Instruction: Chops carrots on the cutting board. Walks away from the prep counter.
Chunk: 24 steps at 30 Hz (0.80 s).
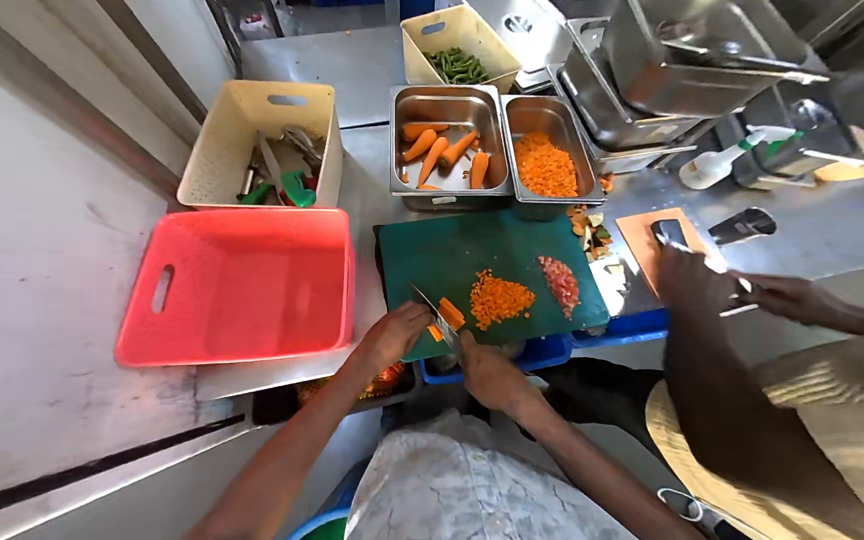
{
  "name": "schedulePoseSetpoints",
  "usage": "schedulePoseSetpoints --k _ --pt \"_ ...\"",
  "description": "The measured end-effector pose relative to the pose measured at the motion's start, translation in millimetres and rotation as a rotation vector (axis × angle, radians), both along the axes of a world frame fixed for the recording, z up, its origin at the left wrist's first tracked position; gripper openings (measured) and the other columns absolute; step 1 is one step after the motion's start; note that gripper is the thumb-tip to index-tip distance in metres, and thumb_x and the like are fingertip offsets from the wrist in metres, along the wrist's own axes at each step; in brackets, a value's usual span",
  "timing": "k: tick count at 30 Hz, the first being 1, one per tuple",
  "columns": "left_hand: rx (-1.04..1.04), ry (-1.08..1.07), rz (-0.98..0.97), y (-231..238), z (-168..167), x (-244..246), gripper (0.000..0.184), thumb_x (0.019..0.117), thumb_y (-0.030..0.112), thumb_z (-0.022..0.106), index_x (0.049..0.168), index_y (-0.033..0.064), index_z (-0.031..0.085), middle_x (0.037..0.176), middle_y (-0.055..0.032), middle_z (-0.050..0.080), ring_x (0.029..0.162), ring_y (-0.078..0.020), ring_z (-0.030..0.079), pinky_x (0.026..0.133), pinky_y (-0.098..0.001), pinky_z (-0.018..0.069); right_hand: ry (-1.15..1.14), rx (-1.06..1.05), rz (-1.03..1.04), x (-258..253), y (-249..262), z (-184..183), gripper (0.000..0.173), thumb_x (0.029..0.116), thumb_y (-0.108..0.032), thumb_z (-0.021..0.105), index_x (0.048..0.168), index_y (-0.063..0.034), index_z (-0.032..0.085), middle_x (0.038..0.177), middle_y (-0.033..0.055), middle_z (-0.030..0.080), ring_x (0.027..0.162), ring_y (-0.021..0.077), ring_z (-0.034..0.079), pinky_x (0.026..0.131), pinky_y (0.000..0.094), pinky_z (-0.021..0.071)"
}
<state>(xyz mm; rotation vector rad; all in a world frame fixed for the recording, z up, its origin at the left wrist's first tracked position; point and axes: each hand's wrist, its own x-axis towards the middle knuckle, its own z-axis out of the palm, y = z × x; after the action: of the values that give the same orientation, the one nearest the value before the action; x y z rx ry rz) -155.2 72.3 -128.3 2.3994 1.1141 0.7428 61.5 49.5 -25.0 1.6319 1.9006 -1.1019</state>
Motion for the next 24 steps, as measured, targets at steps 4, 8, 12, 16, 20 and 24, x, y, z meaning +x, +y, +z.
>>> schedulePoseSetpoints --k 4,8,12,16,20,24 --pt "0.017 -0.014 -0.003 0 -3 -1 0.02 0.1005 0.005 0.058 0.113 0.0061 0.074 0.12 -0.0086 0.071 0.119 -0.0224 0.064 0.107 -0.0358 0.0521 0.012 0.044 -0.025 -14 0 -15 0.038 0.1069 -0.017 0.046 0.143 -0.0094 0.039 0.111 0.0195 0.067 0.105 0.0375 0.07 0.09 0.0542 0.0572" --pt "0.023 -0.041 0.021 -3 -9 -4 0.021 0.101 0.006 0.058 0.114 0.0074 0.074 0.122 -0.008 0.07 0.121 -0.0212 0.064 0.108 -0.0358 0.0514 0.03 0.053 -0.022 -19 1 -24 0.04 0.1058 -0.016 0.048 0.144 -0.0099 0.039 0.114 0.0203 0.067 0.108 0.0386 0.069 0.092 0.0552 0.0564" --pt "-0.007 -0.053 0.048 -1 -11 -1 0.019 0.1006 0.009 0.06 0.113 0.0071 0.074 0.123 -0.0095 0.07 0.123 -0.0224 0.063 0.108 -0.0376 0.0514 0.194 0.102 -0.088 7 12 -15 0.035 0.1095 -0.027 0.046 0.14 -0.0099 0.047 0.107 0.0185 0.068 0.101 0.0359 0.07 0.089 0.0566 0.0559" --pt "-0.053 -0.054 0.059 -3 -13 0 0.027 0.1038 0.019 0.058 0.127 0.0121 0.07 0.126 -0.0085 0.067 0.124 -0.0225 0.061 0.108 -0.0397 0.0513 0.298 0.308 -0.331 37 -4 0 0.029 0.1101 -0.032 0.047 0.132 -0.0131 0.051 0.092 0.0106 0.066 0.083 0.0262 0.069 0.077 0.049 0.059" --pt "-0.155 0.032 0.031 3 0 -3 0.032 0.103 0.02 0.059 0.134 0.0176 0.068 0.125 -0.011 0.065 0.121 -0.0256 0.061 0.106 -0.0429 0.052 0.309 0.328 -0.487 58 -30 -8 0.039 0.1096 -0.031 0.048 0.141 -0.0091 0.048 0.101 0.0124 0.068 0.09 0.0255 0.069 0.083 0.0473 0.0585" --pt "-0.203 0.136 0.015 14 9 4 0.031 0.1031 0.024 0.058 0.131 0.0156 0.07 0.126 -0.0146 0.064 0.121 -0.0292 0.062 0.106 -0.0453 0.0517 0.31 0.28 -0.612 74 -64 -15 0.046 0.1091 -0.03 0.048 0.149 -0.0074 0.045 0.115 0.017 0.069 0.103 0.0289 0.07 0.093 0.0497 0.057"
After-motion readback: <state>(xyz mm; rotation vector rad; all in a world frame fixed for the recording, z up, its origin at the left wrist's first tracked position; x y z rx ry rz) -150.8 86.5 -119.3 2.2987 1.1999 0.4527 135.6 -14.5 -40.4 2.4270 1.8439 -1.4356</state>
